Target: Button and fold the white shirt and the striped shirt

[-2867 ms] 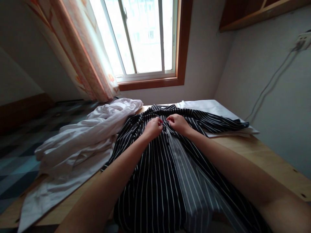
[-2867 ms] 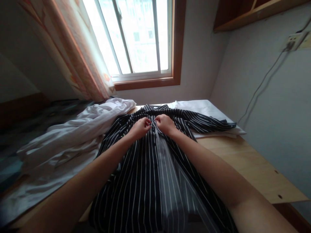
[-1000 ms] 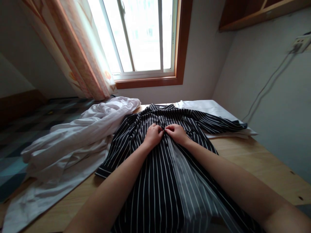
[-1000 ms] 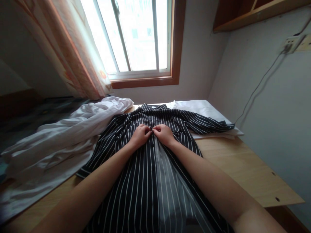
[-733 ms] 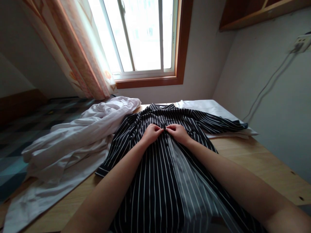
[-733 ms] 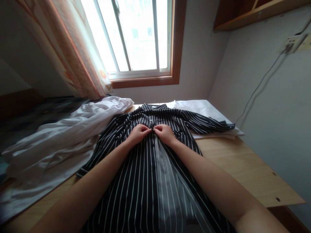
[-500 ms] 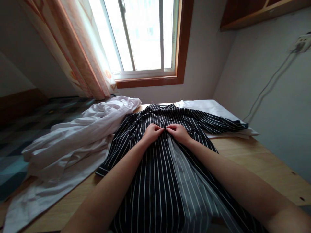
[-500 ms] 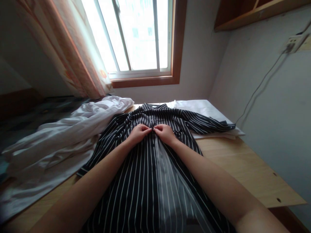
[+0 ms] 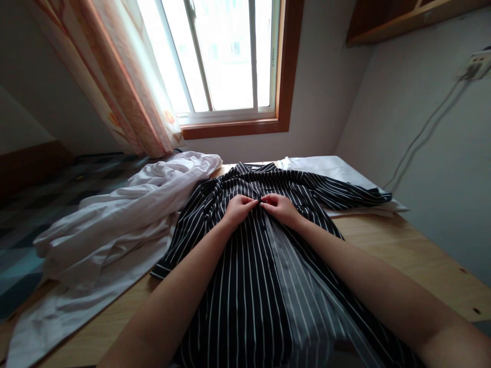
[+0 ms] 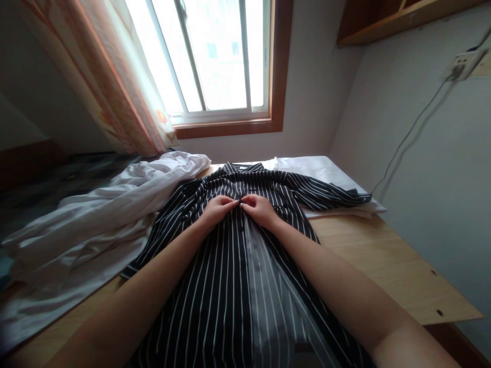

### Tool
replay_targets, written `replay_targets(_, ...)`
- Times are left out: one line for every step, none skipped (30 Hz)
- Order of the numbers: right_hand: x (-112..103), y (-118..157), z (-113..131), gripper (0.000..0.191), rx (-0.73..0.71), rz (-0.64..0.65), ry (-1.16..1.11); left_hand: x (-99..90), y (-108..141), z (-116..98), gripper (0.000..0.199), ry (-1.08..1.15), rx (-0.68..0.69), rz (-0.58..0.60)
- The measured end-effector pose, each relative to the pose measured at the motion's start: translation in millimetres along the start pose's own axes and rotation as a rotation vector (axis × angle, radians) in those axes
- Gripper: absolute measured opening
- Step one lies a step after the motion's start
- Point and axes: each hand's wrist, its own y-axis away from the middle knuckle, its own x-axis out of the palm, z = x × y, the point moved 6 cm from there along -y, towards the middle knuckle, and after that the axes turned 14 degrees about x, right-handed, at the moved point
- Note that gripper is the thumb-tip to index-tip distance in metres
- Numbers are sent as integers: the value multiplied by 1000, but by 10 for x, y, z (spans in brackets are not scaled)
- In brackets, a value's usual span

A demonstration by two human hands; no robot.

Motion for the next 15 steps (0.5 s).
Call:
replay_targets(2,-3,-4,20,1,7,5,1,1,8,29,19,-11,-3)
replay_targets(4,-7,-9,21,4,15,10,2,2,14,30,33,-20,-6)
replay_targets(6,-10,-15,22,8,25,13,5,1,17,31,44,-27,-7)
replay_targets(9,-12,-20,23,12,37,11,8,0,19,31,52,-33,-6)
replay_targets(13,-13,-24,24,14,50,4,10,-2,19,30,58,-37,-5)
replay_targets(18,-12,-26,24,15,64,-9,12,-4,17,29,63,-39,-6)
replay_targets(25,-10,-26,23,17,82,-27,13,-5,16,28,64,-41,-5)
replay_targets(34,-7,-27,23,22,104,-53,15,-7,14,27,62,-41,-3)
replay_targets(45,-4,-29,23,33,128,-84,17,-9,14,26,57,-41,0)
replay_targets(57,-1,-32,22,46,153,-115,18,-11,14,25,50,-40,5)
replay_targets(68,2,-35,20,61,172,-144,19,-13,15,25,41,-38,9)
replay_targets(75,4,-38,19,72,185,-166,19,-15,16,25,35,-35,12)
replay_targets(78,5,-38,18,79,188,-179,18,-17,16,25,32,-31,13)
replay_targets(78,5,-38,16,81,182,-185,17,-18,17,25,33,-27,12)
replay_targets(76,5,-38,16,84,173,-186,17,-18,18,24,38,-25,13)
